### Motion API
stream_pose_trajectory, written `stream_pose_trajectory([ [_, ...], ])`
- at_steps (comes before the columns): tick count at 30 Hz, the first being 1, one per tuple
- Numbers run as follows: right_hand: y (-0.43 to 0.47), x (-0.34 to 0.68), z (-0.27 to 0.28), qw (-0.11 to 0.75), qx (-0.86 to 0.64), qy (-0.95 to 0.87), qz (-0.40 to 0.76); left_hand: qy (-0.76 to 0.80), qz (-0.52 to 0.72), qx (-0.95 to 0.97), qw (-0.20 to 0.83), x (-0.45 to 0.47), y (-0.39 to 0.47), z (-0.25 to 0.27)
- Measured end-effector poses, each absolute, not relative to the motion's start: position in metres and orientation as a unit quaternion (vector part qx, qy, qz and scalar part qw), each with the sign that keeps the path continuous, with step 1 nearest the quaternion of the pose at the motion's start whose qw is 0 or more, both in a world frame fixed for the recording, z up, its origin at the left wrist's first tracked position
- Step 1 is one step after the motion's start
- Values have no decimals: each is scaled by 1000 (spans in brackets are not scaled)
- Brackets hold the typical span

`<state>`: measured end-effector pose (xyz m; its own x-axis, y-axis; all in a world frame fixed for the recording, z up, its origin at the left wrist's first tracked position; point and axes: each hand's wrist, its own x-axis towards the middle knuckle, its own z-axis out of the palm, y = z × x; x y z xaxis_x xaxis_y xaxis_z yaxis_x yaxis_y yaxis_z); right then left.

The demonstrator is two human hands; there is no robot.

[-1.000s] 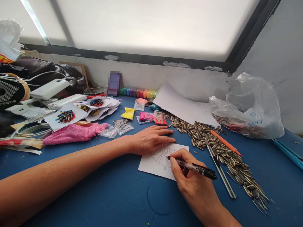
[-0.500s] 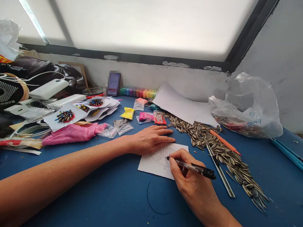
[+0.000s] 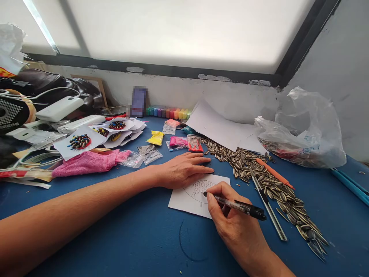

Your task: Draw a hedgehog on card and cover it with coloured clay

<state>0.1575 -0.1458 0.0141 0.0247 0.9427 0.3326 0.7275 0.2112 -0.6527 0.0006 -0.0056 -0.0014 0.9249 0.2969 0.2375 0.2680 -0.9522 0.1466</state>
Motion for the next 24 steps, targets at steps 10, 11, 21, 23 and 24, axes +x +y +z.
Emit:
stream_pose_trajectory([
  [10, -146, 159, 13, 364, -605, -695, 133, 147, 130, 979, 46, 1, -5, -2],
  [11, -146, 158, 13, 365, -604, -696, 133, 147, 130, 979, 47, 1, -6, -2],
  [21, -146, 157, 17, 365, -594, -705, 132, 145, 128, 980, 51, 1, -5, -2],
  [23, -146, 157, 17, 366, -596, -703, 127, 144, 127, 980, 50, 1, -5, -2],
  [24, -147, 157, 17, 370, -600, -699, 121, 143, 127, 980, 49, 1, -5, -2],
])
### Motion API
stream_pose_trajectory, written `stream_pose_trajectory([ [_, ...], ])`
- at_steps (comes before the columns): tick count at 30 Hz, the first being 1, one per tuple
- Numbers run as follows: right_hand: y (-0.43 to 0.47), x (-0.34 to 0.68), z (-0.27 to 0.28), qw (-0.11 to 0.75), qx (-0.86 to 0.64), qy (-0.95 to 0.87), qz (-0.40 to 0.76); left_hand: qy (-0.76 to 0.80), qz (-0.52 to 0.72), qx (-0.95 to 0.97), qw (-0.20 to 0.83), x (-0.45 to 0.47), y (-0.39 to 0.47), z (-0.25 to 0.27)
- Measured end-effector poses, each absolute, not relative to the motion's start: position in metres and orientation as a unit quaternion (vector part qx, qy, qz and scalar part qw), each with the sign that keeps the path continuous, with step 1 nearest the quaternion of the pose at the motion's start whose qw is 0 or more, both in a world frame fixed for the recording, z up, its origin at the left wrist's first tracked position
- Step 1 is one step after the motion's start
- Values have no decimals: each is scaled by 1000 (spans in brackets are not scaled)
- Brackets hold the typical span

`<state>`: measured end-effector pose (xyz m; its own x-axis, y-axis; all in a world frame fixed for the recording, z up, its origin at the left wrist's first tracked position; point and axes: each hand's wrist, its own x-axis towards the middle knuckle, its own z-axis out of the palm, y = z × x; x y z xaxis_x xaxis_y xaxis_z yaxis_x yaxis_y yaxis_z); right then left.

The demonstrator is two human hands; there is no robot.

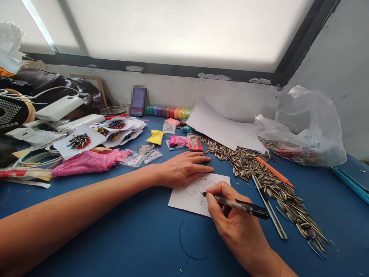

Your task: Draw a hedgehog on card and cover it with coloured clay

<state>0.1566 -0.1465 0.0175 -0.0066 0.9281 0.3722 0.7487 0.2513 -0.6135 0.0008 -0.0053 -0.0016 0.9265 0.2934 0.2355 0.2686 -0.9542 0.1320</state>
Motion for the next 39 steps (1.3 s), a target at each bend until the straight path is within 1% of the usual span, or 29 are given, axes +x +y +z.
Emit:
stream_pose_trajectory([
  [5, -147, 158, 17, 390, -625, -670, 85, 141, 133, 980, 42, 1, -5, -3],
  [11, -146, 160, 14, 378, -632, -668, 109, 141, 135, 980, 44, 1, -4, -3],
  [20, -144, 160, 14, 373, -626, -679, 90, 136, 141, 979, 54, 1, -5, -2],
  [27, -148, 162, 14, 370, -629, -673, 122, 136, 140, 979, 56, 1, -5, -2],
  [33, -146, 160, 14, 357, -640, -669, 121, 136, 138, 979, 56, 1, -5, -2],
  [39, -148, 159, 17, 370, -635, -666, 128, 139, 138, 979, 51, 1, -4, -4],
])
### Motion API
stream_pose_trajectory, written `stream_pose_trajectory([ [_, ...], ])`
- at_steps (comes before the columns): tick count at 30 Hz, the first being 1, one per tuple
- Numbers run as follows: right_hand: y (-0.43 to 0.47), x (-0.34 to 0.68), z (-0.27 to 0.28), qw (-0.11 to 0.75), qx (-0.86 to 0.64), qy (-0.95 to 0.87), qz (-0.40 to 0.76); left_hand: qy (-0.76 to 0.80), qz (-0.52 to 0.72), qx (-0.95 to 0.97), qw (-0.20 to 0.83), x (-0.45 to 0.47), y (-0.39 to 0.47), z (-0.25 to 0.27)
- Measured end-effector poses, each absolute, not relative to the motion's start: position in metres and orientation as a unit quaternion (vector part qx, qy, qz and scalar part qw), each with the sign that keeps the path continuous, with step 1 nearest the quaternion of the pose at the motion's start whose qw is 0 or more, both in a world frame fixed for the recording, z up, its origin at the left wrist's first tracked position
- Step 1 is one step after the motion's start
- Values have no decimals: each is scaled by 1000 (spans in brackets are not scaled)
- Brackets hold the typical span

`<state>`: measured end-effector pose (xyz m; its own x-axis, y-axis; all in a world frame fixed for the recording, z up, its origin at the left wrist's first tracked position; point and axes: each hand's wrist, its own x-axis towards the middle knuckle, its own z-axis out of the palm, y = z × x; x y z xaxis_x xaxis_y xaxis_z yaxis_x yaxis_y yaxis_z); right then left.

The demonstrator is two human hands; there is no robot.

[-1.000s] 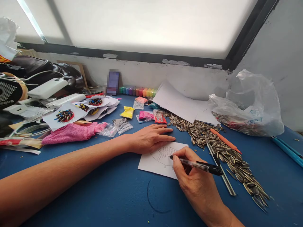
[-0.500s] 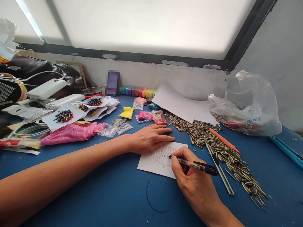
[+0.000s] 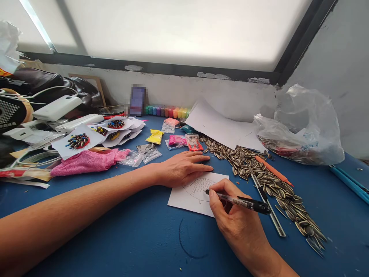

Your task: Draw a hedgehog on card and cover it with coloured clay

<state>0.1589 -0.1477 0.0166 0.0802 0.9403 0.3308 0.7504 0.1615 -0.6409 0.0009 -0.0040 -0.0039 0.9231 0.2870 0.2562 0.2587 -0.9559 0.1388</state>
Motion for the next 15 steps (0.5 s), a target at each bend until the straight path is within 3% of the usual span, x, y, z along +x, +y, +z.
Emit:
stream_pose_trajectory([
  [15, -145, 157, 17, 369, -631, -671, 125, 138, 137, 980, 50, 1, -4, -3],
])
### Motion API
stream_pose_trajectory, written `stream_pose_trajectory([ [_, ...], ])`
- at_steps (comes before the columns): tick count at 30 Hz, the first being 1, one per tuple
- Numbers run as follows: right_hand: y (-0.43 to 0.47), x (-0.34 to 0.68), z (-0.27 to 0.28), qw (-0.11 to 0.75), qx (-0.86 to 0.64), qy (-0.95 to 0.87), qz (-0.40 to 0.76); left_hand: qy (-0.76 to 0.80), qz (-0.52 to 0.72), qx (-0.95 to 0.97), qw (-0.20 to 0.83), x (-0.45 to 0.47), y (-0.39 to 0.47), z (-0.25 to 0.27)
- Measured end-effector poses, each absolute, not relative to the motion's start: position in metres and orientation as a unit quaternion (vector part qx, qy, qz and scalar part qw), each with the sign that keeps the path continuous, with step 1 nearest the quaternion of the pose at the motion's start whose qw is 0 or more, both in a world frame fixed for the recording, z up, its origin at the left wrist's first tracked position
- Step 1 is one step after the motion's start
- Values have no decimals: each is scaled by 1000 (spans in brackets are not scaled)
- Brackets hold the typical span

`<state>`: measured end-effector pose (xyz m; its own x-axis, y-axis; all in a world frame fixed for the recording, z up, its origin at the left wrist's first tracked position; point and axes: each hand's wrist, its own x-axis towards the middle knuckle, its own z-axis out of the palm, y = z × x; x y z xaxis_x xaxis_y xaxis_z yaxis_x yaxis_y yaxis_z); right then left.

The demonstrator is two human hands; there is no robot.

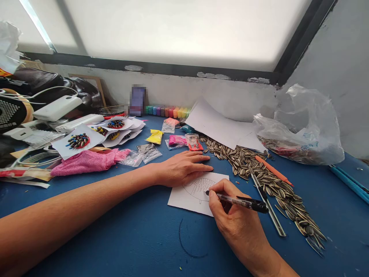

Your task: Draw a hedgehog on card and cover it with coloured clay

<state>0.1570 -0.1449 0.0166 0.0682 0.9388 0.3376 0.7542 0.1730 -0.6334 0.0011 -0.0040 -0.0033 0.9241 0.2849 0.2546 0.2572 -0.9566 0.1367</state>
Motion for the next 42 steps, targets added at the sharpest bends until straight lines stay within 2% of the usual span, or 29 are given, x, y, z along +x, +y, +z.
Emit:
stream_pose_trajectory([
  [9, -147, 157, 19, 376, -630, -664, 145, 139, 140, 979, 59, 1, -4, -4],
  [17, -147, 163, 22, 391, -653, -638, 119, 134, 148, 979, 50, 1, -3, -5],
  [42, -149, 166, 15, 368, -647, -655, 129, 134, 150, 978, 47, 1, -4, -6],
])
